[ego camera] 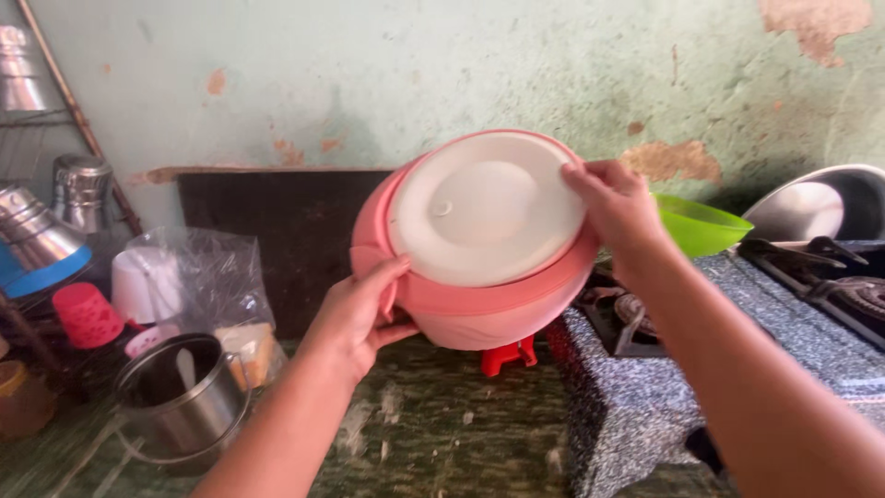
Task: The person cuts toasted sandwiches into pieces with a knife on a white tray next to a sandwich press, then moves to another counter, takes bread slices from a plastic bag, spreads a substance onto a slice with a spoon, and spoons a cooked filling from a plate onto the bread using tongs and a slotted spatula.
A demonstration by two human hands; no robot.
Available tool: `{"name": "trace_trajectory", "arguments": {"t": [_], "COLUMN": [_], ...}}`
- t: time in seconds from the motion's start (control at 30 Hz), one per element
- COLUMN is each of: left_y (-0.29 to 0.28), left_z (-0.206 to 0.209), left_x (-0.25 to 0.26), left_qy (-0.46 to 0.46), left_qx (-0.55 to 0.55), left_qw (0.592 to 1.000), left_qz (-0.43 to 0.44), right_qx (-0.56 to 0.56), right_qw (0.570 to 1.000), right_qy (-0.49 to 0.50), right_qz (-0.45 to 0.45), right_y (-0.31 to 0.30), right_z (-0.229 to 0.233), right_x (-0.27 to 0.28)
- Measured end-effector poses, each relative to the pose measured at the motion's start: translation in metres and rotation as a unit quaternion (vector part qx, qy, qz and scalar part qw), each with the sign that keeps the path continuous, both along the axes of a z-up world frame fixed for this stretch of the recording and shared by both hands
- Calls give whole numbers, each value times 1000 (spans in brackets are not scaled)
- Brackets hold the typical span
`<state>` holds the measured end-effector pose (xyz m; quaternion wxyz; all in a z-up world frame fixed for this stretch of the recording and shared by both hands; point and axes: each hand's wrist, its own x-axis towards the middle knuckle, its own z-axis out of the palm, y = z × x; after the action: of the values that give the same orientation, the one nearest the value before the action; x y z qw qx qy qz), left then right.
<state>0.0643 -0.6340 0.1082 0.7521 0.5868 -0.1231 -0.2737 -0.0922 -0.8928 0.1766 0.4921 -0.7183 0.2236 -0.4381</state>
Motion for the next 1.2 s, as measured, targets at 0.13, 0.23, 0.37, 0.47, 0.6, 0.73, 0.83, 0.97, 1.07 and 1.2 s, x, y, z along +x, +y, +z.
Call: {"name": "trace_trajectory", "arguments": {"t": [0.13, 0.23, 0.37, 0.47, 0.6, 0.73, 0.83, 0.97, 1.07, 1.2], "left_y": [-70, -108, -153, -180, -212, -245, -275, -314, -315, -280], "left_z": [5, 9, 22, 31, 31, 14, 2, -10, -18, -40], "left_x": [-10, -21, -31, -34, -39, -38, -32, -18, 2, 50], "left_qy": [52, 81, 99, 24, 18, 1, -29, -62, -85, -224], "left_qx": [-28, -41, -31, -10, 37, 72, 99, 149, 159, 230], "left_qw": [998, 994, 992, 994, 994, 990, 982, 966, 955, 938], "left_qz": [-38, -62, -72, -103, -96, -124, -158, -202, -237, -127], "right_qx": [48, -125, -453, -481, -446, -429, -454, -544, -594, -609], "right_qw": [997, 986, 823, 789, 741, 806, 847, 822, 787, 767], "right_qy": [-48, 81, 300, 338, 447, 337, 216, 136, 140, 179], "right_qz": [35, -80, -165, -178, -228, -229, -172, -94, -90, -90], "right_y": [-120, -219, -315, -346, -393, -445, -453, -389, -303, -200], "right_z": [-3, -25, -80, -124, -107, -45, 11, 55, 63, 54], "right_x": [-51, -89, -103, -96, -102, -139, -141, -132, -119, -97]}}
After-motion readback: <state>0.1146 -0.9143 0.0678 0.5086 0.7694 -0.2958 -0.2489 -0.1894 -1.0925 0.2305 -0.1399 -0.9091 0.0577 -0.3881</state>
